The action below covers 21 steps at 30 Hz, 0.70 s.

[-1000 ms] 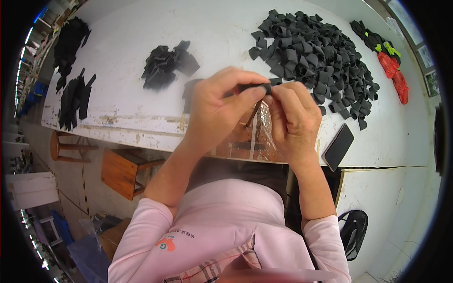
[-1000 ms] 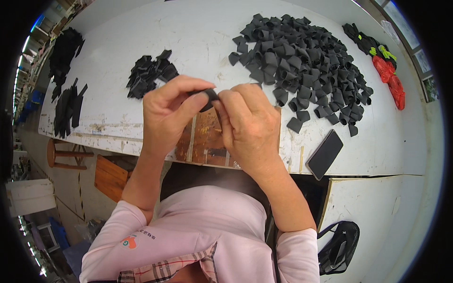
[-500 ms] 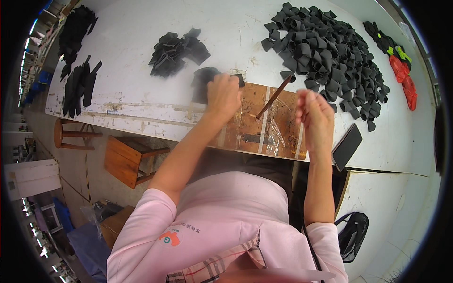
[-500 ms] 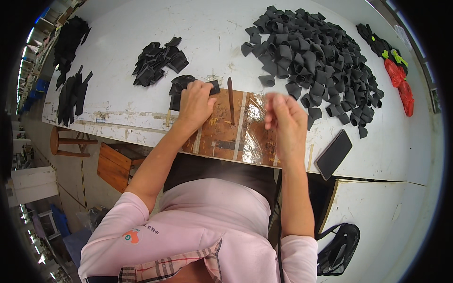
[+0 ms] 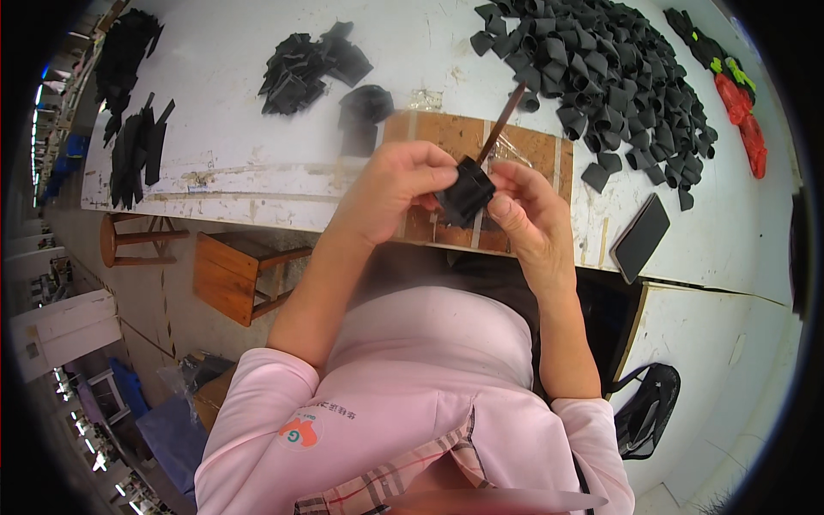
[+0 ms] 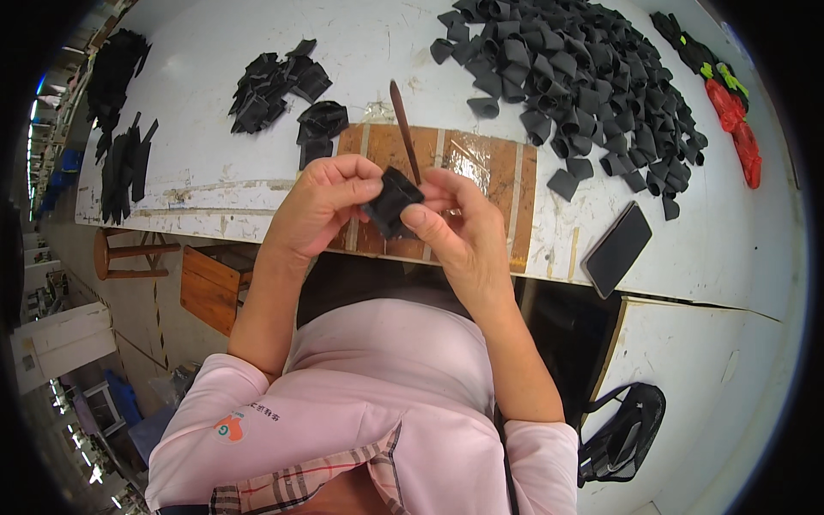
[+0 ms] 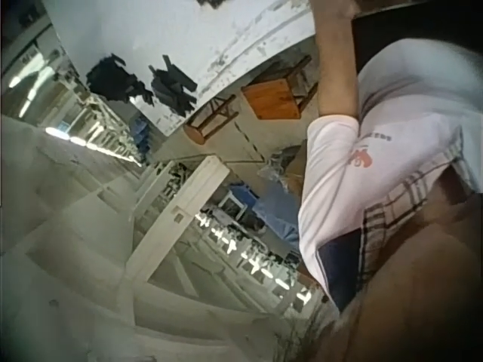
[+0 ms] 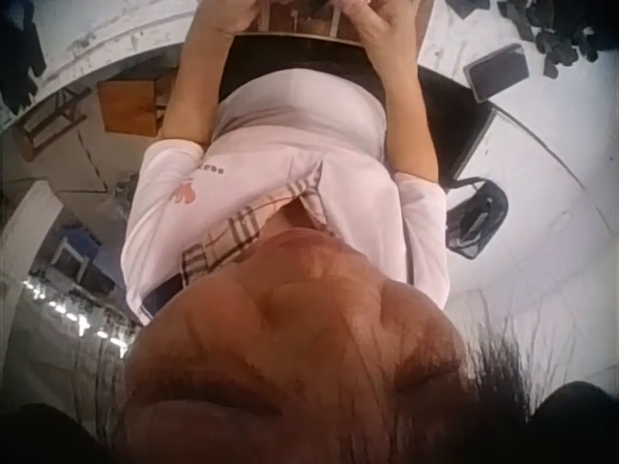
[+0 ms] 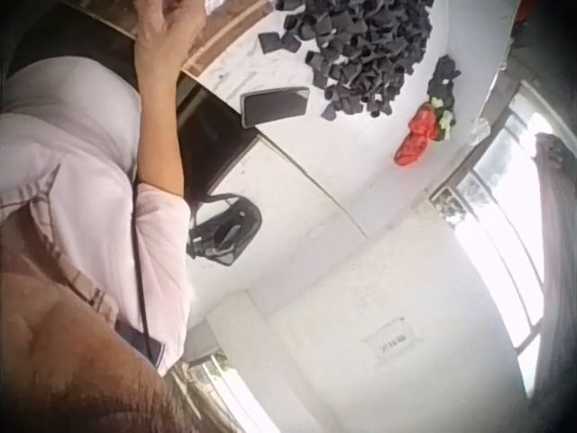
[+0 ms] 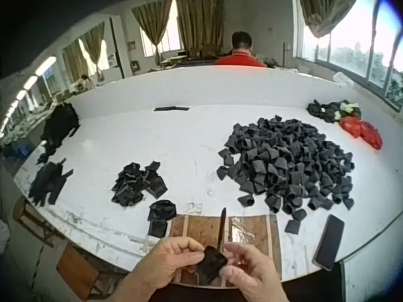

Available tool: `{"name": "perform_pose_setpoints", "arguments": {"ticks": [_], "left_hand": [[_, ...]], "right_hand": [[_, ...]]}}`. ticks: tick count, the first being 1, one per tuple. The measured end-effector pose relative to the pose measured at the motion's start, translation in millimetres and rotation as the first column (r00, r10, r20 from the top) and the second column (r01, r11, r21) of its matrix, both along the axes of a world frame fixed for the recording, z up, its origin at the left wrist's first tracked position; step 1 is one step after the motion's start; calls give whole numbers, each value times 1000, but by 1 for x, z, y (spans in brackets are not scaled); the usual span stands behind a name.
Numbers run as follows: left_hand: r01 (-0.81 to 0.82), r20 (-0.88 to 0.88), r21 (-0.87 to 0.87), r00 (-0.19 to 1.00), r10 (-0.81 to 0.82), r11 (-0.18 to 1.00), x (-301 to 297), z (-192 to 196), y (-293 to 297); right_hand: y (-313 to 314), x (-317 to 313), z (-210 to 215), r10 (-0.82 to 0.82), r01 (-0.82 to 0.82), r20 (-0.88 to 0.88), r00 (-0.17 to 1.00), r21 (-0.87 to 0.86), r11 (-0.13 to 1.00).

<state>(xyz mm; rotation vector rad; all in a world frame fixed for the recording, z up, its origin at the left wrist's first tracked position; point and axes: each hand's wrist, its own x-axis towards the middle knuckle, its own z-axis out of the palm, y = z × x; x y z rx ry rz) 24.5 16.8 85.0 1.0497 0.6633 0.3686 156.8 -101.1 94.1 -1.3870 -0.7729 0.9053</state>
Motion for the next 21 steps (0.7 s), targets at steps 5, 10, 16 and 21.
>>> {"name": "perform_pose_setpoints", "arguments": {"ticks": [5,10,16,21], "left_hand": [[28,-36,95,999,-25,995,7,13,-33],[-111,168,-130,977,133,985,5,13,-42],[-84,88,26,993,81,996,6,18,-51],[-104,88,48,991,100,993,8,18,-51]], "right_hand": [[-1,0,5,98,-119,-468,878,-14,993],[-6,6,0,0,5,-615,788,6,1000],[-9,6,2,-18,32,-633,774,12,999],[-7,5,1,7,-1,-626,780,10,1000]]}}
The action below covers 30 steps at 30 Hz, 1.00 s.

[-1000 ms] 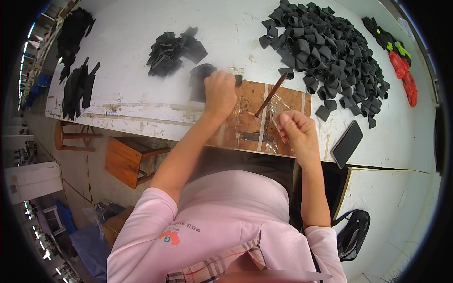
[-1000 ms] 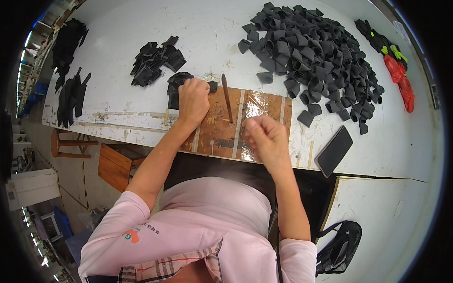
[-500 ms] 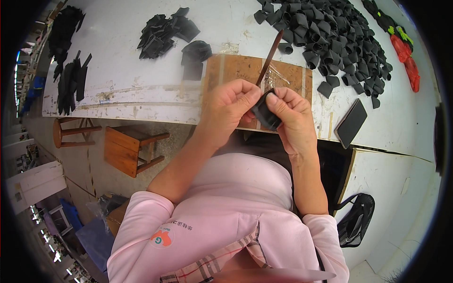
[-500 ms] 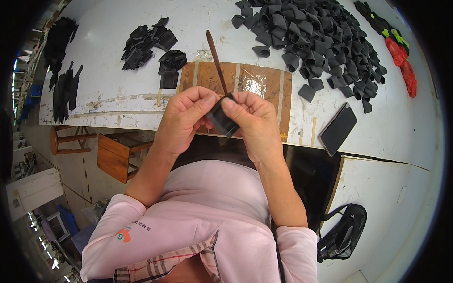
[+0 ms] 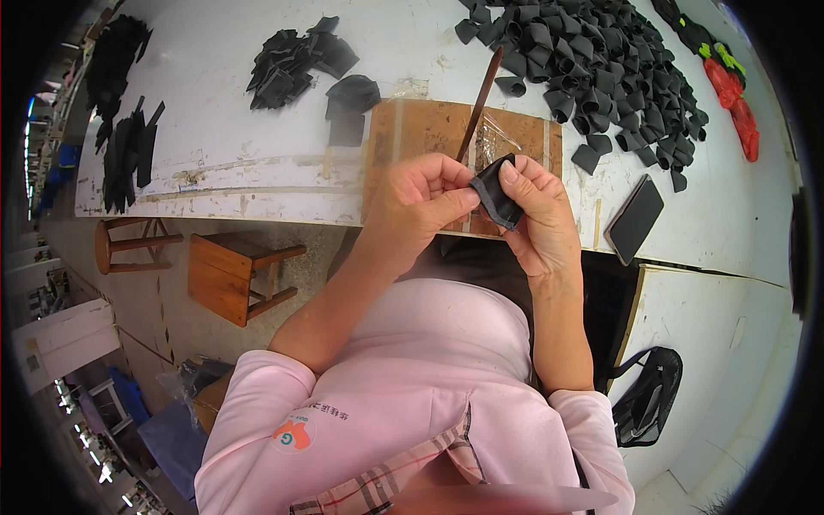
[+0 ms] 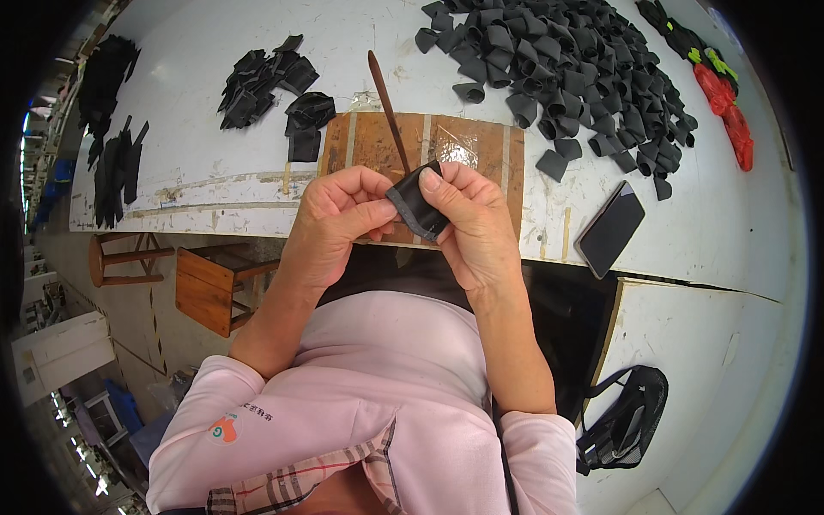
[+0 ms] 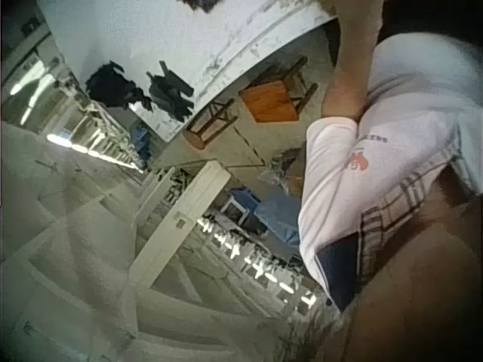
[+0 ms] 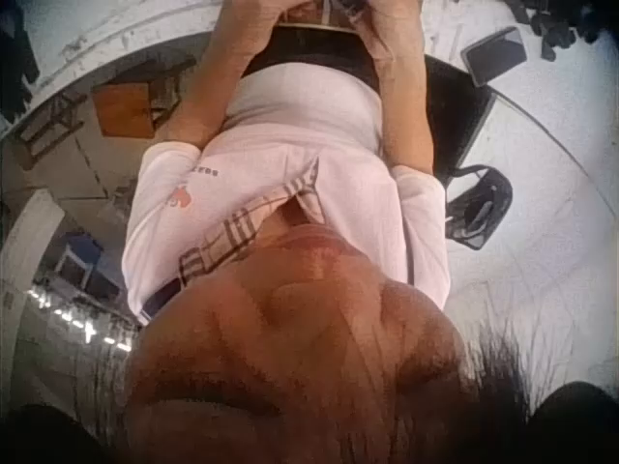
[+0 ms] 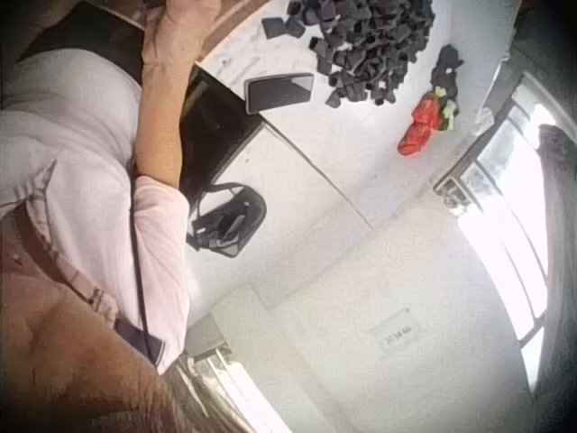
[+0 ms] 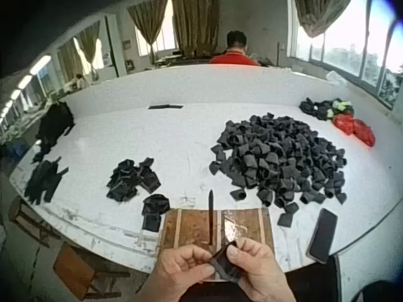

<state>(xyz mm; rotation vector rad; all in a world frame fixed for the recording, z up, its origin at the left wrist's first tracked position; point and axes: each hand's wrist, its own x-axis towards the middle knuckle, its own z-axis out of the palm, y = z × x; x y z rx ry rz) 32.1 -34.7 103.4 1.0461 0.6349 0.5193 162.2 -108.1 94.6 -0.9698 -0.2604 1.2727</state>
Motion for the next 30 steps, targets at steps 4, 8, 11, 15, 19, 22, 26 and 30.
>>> {"name": "perform_pose_setpoints", "arguments": {"ticks": [4,8,11,15,19,22,26,30], "left_hand": [[-61,-78,157,994,74,986,1,-2,0],[-113,-153,365,972,179,924,3,0,-2],[-134,-88,468,977,197,874,7,0,-4],[-142,-124,773,923,366,619,9,-1,-8],[-411,33,503,888,458,761,15,-3,-8],[-129,274,-300,937,215,945,9,6,11],[-33,219,-261,971,93,965,3,21,10],[-238,-77,555,939,334,797,15,12,5]], "right_hand": [[0,-1,-4,32,35,607,794,-98,995],[-1,0,-7,-236,225,956,173,196,955],[0,-12,3,-236,48,906,350,234,971],[9,-12,2,-296,-3,954,56,297,955],[17,-16,-1,-303,10,925,-230,314,949],[16,-11,-3,-275,97,958,82,267,959],[16,-1,12,17,-22,320,947,14,1000],[21,-4,3,183,-78,-326,928,312,947]]}}
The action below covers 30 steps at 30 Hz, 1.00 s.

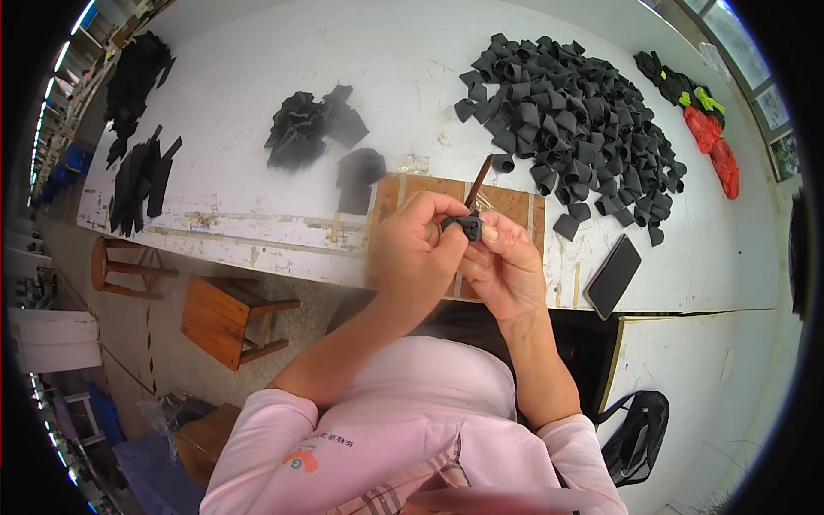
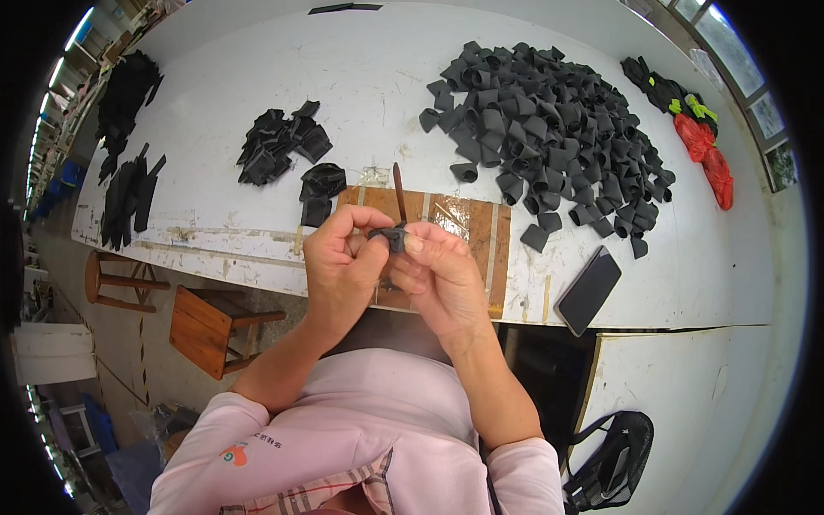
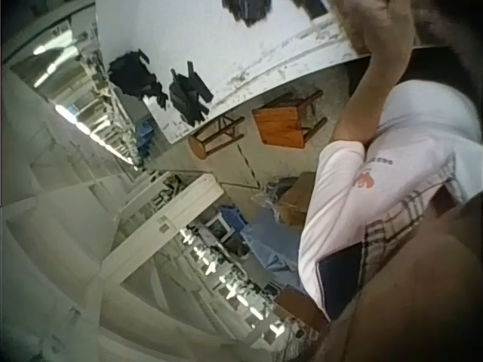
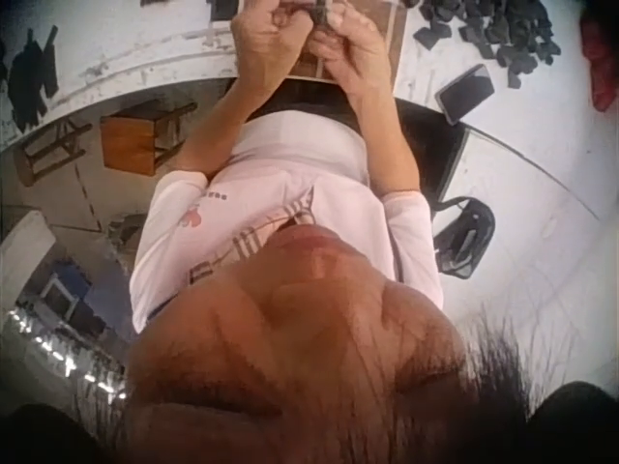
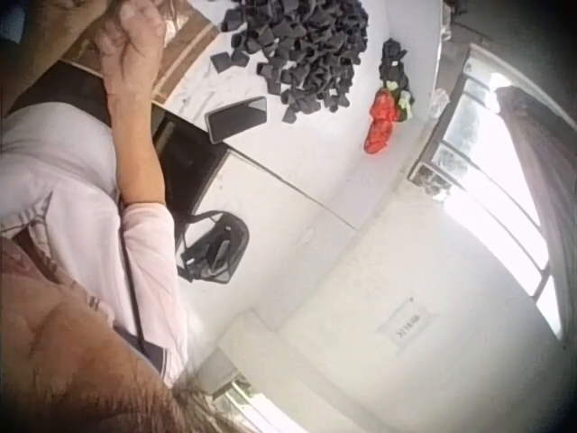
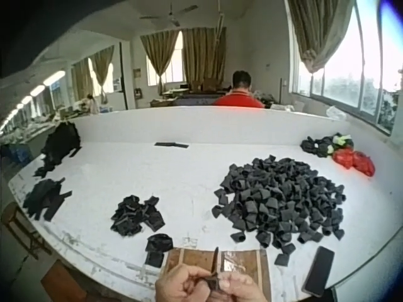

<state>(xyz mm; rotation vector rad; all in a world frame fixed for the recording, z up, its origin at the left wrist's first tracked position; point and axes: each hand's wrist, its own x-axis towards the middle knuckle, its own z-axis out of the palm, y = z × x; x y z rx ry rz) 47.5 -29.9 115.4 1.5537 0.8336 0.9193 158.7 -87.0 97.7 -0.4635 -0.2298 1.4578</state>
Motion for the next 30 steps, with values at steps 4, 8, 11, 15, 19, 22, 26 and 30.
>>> {"name": "perform_pose_setpoints", "arguments": {"ticks": [4,8,11,15,19,22,26,30], "left_hand": [[-106,156,-15,982,107,994,11,5,3],[534,605,-643,794,-63,549,-4,34,38],[844,892,-430,451,10,321,0,49,45],[821,870,-492,479,120,291,2,27,56],[694,776,-601,625,84,397,1,15,47],[672,781,-573,621,64,469,0,17,46],[627,733,-522,676,-71,579,1,14,41],[55,435,19,899,-58,998,15,23,32]], "right_hand": [[4,6,16,37,-29,248,968,-38,999],[12,24,52,7,76,706,709,-86,993],[31,30,78,-47,15,720,692,51,999],[49,43,45,148,-193,591,793,13,981],[45,46,29,126,-190,545,829,62,980],[47,50,33,170,-239,606,777,35,970],[47,44,24,87,-199,602,794,121,972],[44,39,35,-109,61,835,539,90,994]]}}
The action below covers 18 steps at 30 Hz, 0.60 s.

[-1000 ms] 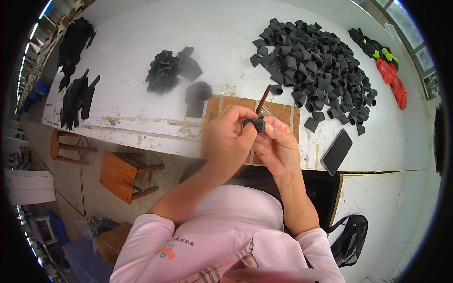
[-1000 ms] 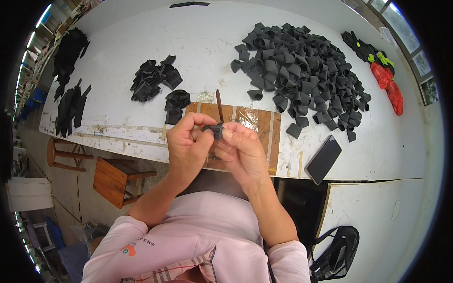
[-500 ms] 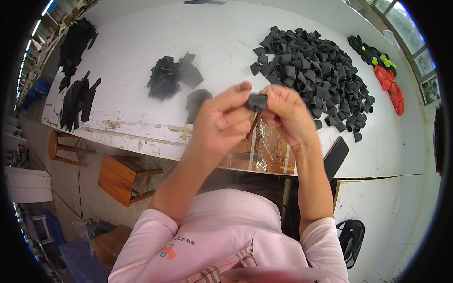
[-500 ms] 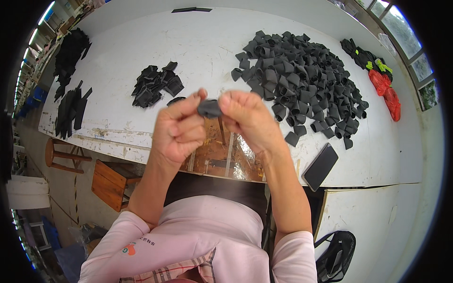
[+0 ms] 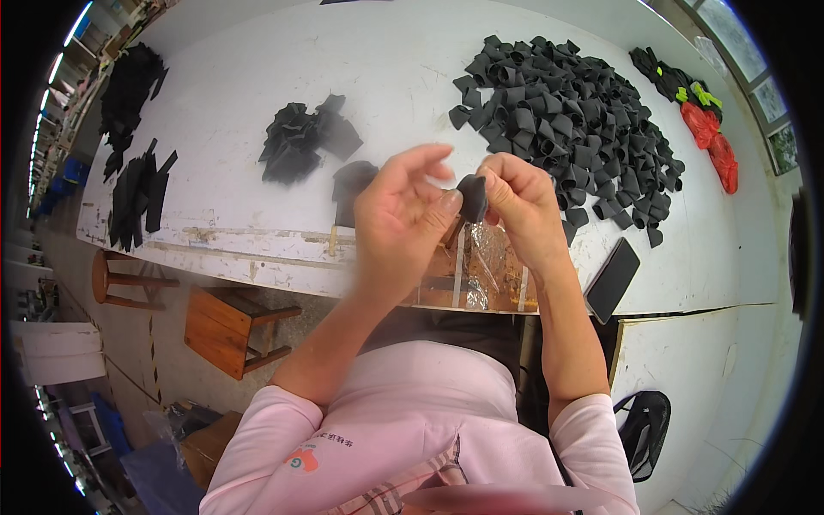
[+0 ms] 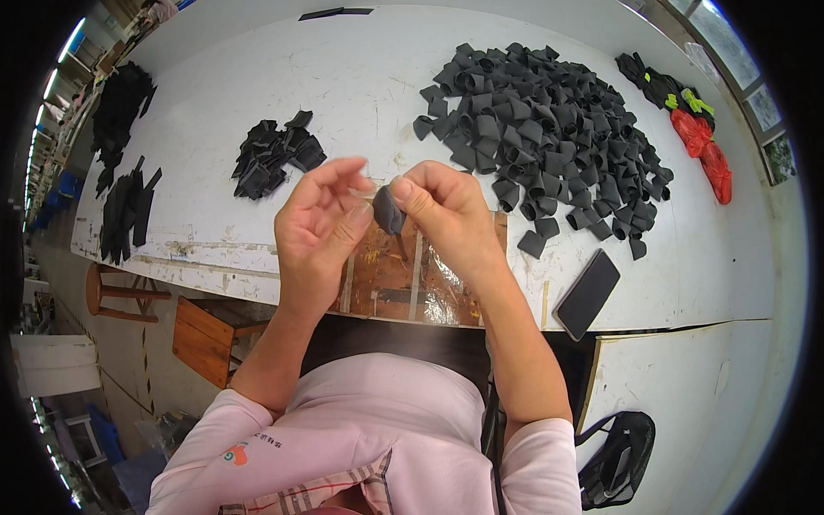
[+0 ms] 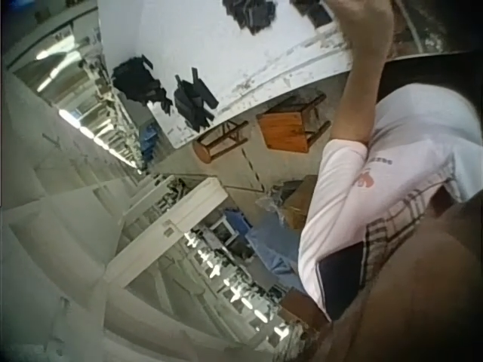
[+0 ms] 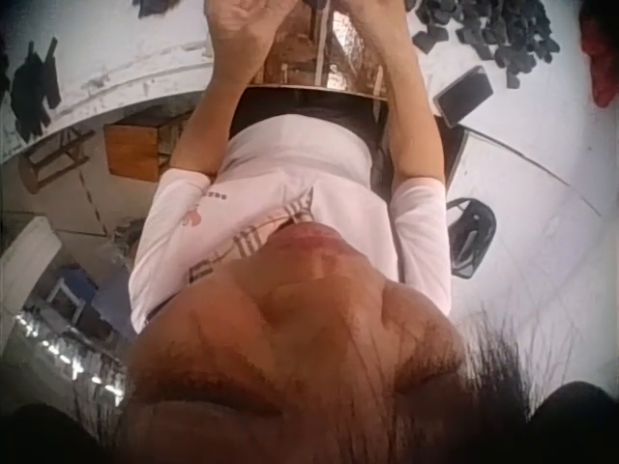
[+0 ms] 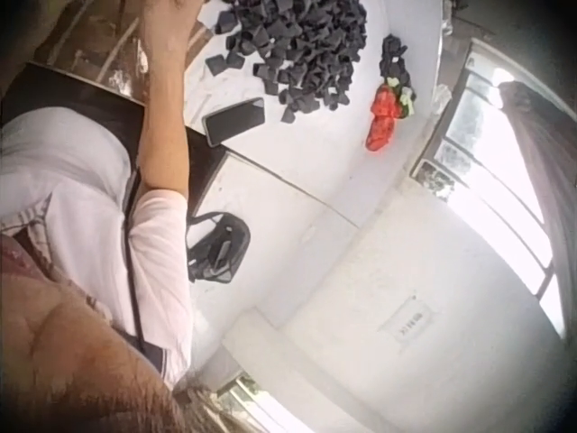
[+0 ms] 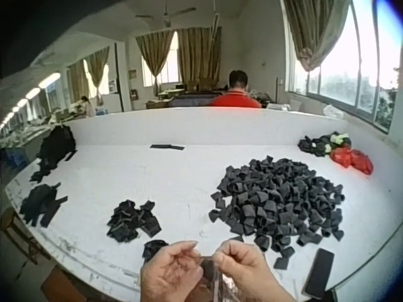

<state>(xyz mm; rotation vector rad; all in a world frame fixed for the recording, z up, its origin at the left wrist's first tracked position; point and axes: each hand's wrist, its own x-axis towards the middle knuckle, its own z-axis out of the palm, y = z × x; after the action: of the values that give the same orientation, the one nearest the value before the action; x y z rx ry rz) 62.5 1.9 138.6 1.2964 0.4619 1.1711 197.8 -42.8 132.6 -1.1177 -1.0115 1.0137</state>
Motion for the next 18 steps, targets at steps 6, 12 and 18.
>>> {"name": "perform_pose_setpoints", "arguments": {"ticks": [6,12,18], "left_hand": [[100,-161,457,987,-28,884,-2,9,14],[-24,116,-20,993,26,1000,-6,9,8],[160,287,-248,954,-85,955,-12,-1,10]], "right_hand": [[-19,-21,10,-445,240,483,754,429,871],[-15,-30,16,-511,236,561,651,490,839],[-14,-25,25,-520,251,602,606,475,843]]}}
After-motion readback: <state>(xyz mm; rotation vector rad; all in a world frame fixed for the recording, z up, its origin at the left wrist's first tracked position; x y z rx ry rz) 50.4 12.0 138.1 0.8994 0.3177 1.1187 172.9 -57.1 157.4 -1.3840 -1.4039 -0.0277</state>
